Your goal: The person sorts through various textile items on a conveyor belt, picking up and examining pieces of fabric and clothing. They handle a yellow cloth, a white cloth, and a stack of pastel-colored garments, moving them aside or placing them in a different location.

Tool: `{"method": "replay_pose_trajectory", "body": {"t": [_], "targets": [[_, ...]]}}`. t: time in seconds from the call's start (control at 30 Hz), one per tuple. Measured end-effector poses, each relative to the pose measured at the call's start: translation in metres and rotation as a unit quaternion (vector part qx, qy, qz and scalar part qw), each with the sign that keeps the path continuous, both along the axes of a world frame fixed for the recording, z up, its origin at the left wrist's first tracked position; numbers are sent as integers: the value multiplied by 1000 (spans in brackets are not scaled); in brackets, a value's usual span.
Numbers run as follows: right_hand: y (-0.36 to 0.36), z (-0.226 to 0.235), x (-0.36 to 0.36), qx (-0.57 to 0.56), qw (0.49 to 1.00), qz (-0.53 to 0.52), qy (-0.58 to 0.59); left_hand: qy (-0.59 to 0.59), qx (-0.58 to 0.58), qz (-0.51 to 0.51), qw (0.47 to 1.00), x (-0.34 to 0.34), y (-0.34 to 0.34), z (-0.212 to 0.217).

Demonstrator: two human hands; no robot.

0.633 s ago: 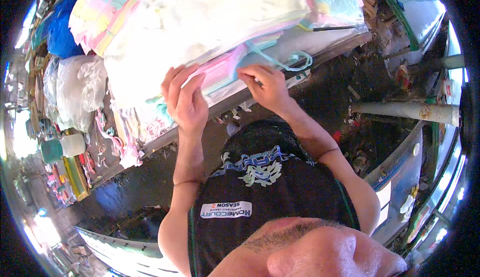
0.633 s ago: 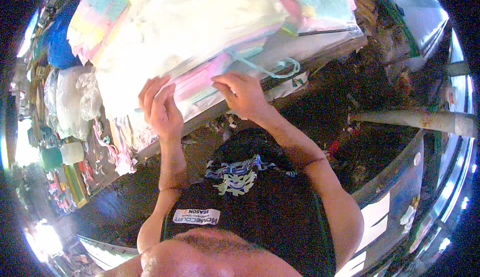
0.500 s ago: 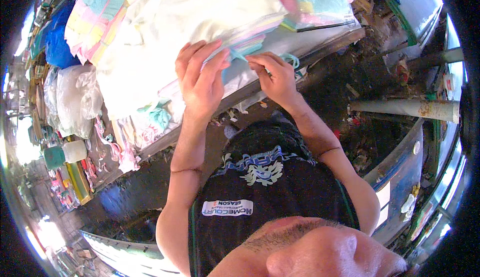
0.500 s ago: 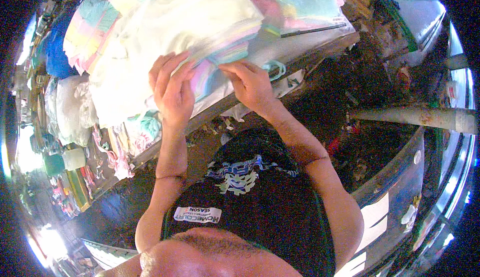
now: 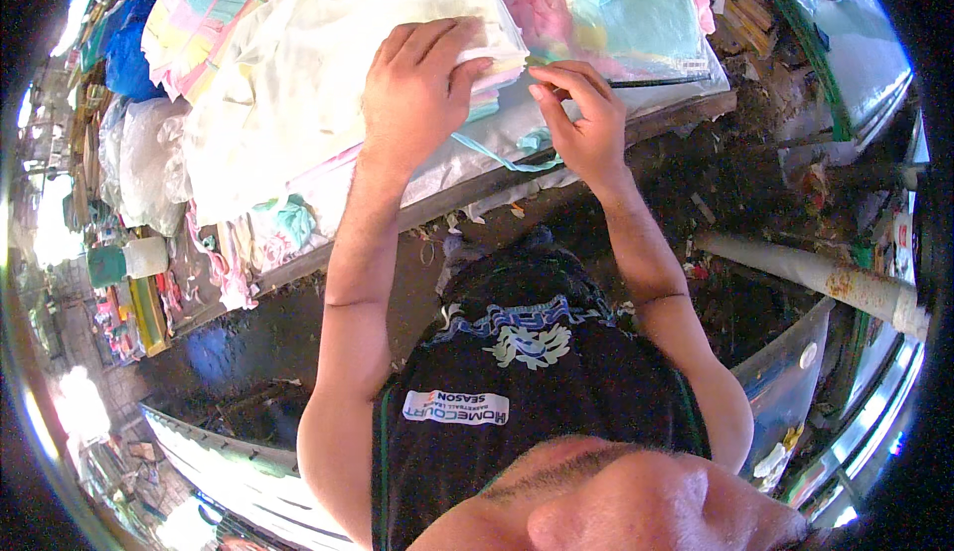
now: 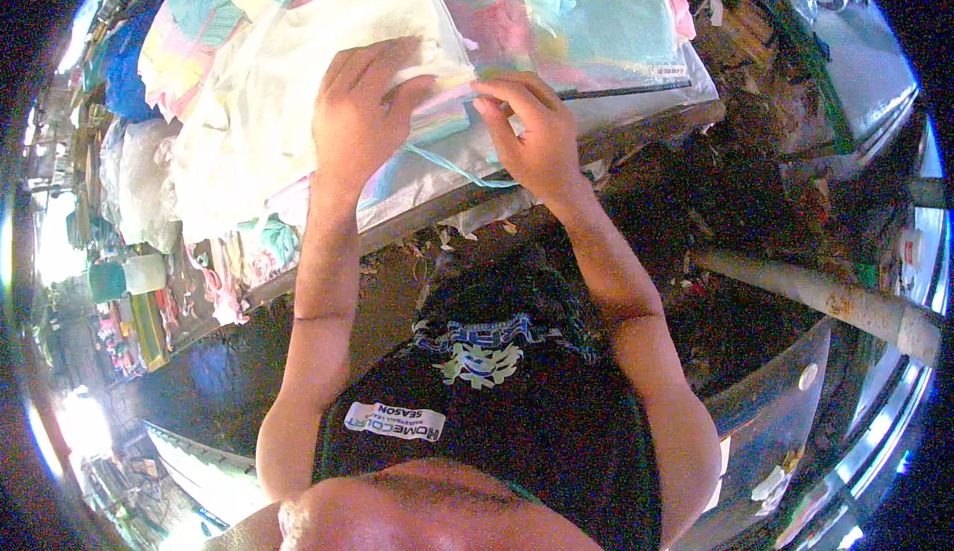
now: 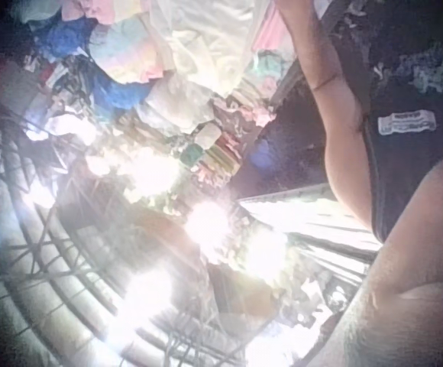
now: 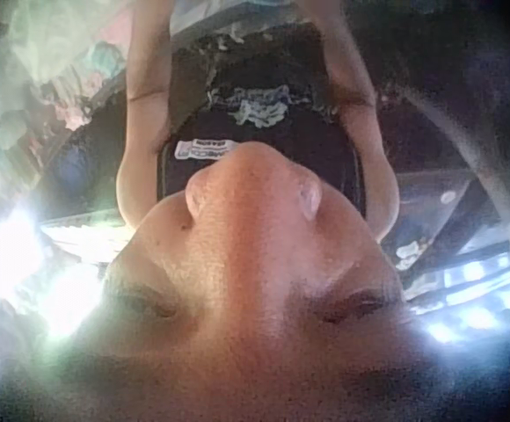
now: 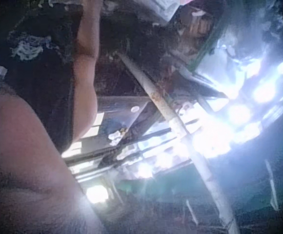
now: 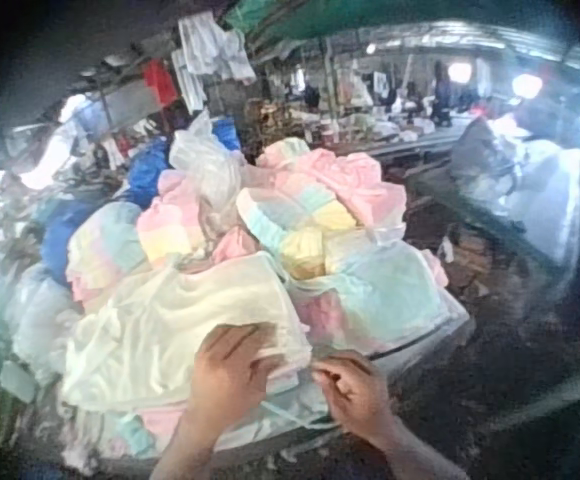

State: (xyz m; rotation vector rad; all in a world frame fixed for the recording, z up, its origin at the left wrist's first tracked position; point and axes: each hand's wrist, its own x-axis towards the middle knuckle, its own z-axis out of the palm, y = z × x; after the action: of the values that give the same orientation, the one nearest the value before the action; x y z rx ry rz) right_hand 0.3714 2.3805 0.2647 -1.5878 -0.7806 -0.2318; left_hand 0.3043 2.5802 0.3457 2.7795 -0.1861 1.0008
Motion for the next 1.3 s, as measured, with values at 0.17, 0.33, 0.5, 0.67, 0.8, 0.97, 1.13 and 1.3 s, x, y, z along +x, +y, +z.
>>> {"method": "replay_pose_trajectory", "body": {"t": [0.17,0.33,0.5,0.67,0.8,0.97,1.13,1.3], "targets": [[17,2,10,23,1000,9,15,-16,-60,42,997,3,2,3],[24,11,23,-13,998,-3,-59,-12,-209,127,970,4,4,5],[29,17,42,-84,981,-4,-175,11,-359,207,910,3,12,13],[49,43,51,-71,977,-3,-203,-89,-641,27,762,7,38,-1],[82,88,59,-21,968,76,-239,-76,-631,-16,772,-2,42,-6],[132,81,108,-77,938,197,-274,-128,-378,76,914,-13,27,3],[146,119,67,111,960,114,-230,-154,-52,215,963,-63,35,4],[189,157,32,262,927,103,-246,-146,13,367,918,-144,107,-19]]}}
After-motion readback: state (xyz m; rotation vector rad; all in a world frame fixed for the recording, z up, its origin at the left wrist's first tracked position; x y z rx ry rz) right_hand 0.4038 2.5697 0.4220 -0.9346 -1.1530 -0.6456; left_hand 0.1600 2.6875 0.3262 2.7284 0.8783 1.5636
